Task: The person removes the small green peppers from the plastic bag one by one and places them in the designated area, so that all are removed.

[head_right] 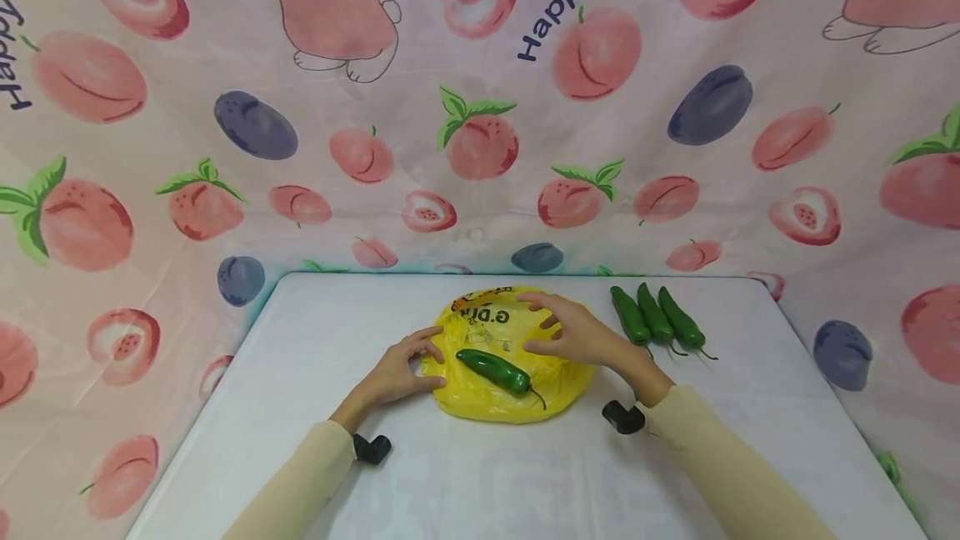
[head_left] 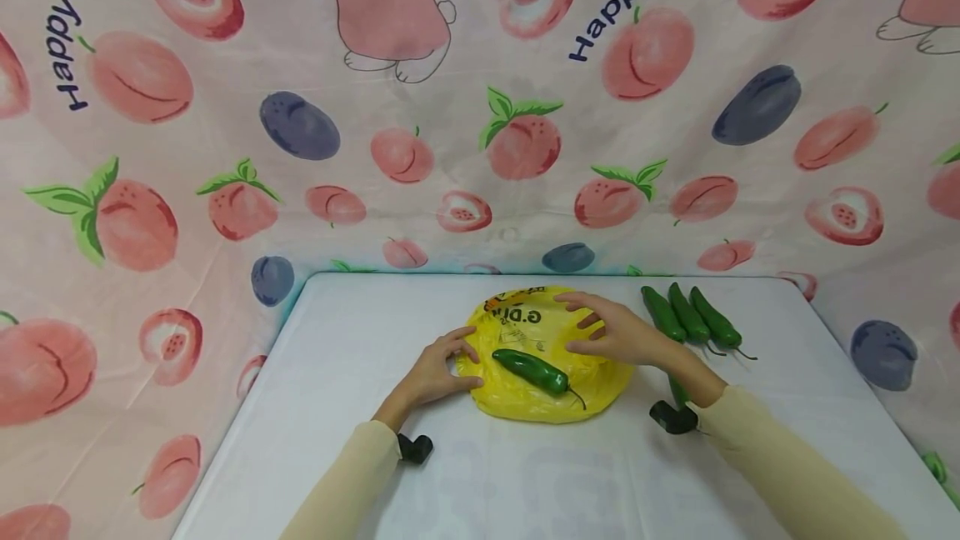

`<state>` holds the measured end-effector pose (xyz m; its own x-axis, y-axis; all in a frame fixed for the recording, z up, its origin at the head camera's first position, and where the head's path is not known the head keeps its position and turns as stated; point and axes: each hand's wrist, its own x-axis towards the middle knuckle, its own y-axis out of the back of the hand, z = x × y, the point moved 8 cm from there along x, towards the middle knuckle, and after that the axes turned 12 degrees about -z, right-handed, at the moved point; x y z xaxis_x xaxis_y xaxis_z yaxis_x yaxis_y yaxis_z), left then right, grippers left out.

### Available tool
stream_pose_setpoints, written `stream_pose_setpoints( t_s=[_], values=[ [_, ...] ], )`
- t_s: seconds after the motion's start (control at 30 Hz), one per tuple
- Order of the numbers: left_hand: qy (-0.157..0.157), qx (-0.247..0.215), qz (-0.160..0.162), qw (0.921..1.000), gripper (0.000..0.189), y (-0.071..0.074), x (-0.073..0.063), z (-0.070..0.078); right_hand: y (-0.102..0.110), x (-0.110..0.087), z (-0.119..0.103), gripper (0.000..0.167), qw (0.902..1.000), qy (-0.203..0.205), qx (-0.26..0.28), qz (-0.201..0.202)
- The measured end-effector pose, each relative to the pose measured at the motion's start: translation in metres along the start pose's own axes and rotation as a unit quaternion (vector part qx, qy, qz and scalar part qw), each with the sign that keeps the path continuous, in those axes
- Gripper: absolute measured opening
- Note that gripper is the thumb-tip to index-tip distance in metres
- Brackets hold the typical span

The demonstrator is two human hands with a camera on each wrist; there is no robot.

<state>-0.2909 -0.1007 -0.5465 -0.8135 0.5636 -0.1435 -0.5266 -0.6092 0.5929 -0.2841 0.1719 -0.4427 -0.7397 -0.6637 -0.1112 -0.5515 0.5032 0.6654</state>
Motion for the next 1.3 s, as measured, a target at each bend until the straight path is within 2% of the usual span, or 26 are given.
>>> stream_pose_setpoints(
  t_s=[0.3,0.6,0.9,1.3],
  values=[
    [0.0,0.001,-0.002,1.0,0.026,-0.001,0.002,-0.003,-0.015,0.013,-0.006,0.07,0.9997,0.005,0.0,-0.026],
    [0.002,0.0,-0.003,1.0,0.026,-0.001,0.003,-0.006,-0.032,0.027,-0.01,0.071,0.9981,0.03,0.01,-0.053],
    [0.009,0.005,-0.003,0.9999,0.026,0.0,0.005,-0.004,-0.048,0.038,-0.005,0.071,0.9963,-0.006,0.004,-0.086],
    [0.009,0.009,-0.005,0.9999,0.025,0.0,0.003,-0.004,-0.066,0.045,-0.008,0.068,0.9914,-0.007,-0.011,-0.13]
  ],
)
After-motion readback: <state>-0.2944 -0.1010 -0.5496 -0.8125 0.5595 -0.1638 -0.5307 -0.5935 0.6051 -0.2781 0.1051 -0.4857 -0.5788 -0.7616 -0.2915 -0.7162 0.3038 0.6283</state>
